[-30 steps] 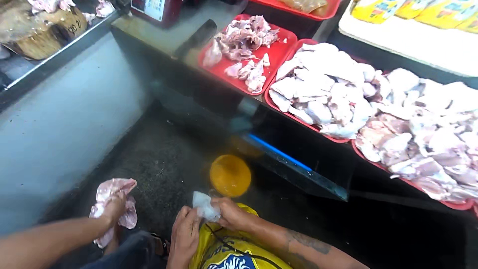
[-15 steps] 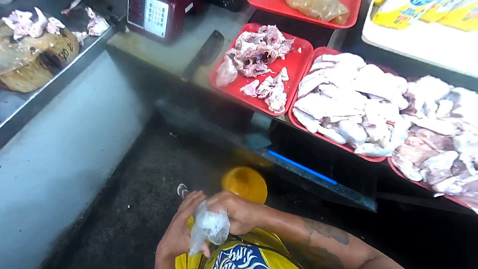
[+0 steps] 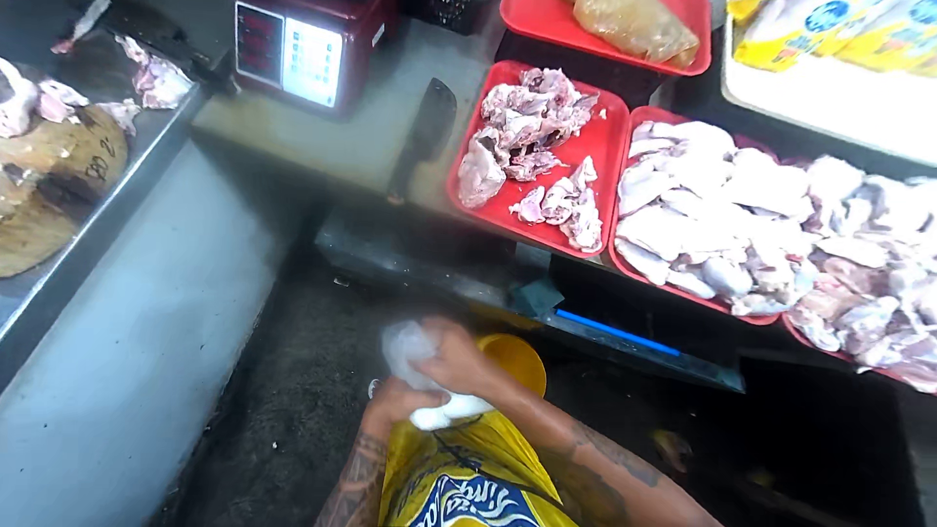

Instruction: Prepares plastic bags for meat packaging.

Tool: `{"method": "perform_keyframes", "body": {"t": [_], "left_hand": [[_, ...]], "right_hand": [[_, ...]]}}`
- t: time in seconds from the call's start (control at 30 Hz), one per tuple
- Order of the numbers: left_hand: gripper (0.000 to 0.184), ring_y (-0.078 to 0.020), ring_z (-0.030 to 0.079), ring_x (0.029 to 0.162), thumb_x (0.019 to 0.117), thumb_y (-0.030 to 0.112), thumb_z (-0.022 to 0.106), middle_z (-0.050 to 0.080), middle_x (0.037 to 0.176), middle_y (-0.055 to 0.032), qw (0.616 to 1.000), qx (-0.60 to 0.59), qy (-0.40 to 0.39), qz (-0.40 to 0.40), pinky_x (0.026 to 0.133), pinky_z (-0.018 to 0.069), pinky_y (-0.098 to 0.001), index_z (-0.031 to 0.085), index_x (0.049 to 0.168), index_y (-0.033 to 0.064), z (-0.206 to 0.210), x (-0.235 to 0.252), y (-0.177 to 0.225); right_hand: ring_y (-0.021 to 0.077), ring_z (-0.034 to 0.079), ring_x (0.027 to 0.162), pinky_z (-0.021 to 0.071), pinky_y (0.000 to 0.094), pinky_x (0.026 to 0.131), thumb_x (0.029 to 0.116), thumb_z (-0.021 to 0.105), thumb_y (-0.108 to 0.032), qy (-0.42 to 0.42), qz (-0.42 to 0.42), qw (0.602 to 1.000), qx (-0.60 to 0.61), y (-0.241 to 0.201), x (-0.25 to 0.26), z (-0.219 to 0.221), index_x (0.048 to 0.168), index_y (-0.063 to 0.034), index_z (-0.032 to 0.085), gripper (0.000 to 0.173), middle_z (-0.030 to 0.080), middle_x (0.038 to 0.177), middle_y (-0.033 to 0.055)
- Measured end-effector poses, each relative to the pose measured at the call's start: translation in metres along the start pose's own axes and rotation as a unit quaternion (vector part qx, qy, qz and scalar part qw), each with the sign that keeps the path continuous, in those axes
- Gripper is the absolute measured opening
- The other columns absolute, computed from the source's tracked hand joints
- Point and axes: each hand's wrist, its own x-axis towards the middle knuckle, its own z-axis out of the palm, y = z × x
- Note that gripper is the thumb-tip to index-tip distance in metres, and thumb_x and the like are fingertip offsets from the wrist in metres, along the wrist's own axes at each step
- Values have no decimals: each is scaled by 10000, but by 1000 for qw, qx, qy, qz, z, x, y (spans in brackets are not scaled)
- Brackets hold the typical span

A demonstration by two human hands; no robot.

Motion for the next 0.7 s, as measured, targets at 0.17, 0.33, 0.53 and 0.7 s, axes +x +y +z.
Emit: {"method": "perform_keyframes", "body": {"t": [0.17, 0.33, 0.53, 0.7], "left_hand": [[739, -109, 681, 1035, 645, -38, 809, 703, 1126, -97, 991, -7, 14, -134, 952, 569, -316, 503, 1316, -80, -17, 69, 17], [721, -194, 699, 988, 747, 43, 777, 693, 1128, -151, 966, -30, 75, -247, 901, 590, -381, 452, 1385, -40, -49, 167, 24], [203, -167, 686, 849, 964, 69, 594, 703, 946, -90, 930, -92, 143, -326, 790, 583, -359, 612, 1154, -1, -90, 257, 30], [155, -145, 691, 791, 1014, 73, 461, 699, 879, -55, 918, -236, 186, -259, 732, 590, -324, 603, 1069, 52, -108, 281, 35]], "right_hand": [[231, 603, 1246, 491, 403, 1078, 751, 866, -342, -75, 118, 986, 85, 53, 27, -55, 1381, 32, 575, 788, 624, 1345, 194], [159, 692, 913, 603, 346, 784, 740, 853, -312, -146, 227, 937, 221, 125, 88, -77, 1488, -37, 459, 889, 671, 1214, 136], [185, 645, 708, 551, 333, 590, 979, 687, -184, -146, 384, 876, 254, 168, 205, -72, 1433, -17, 481, 526, 678, 1047, 151], [3, 530, 616, 433, 153, 554, 1101, 422, -231, -224, 389, 860, 244, 185, 255, -71, 1255, -12, 580, 311, 607, 811, -14]]}}
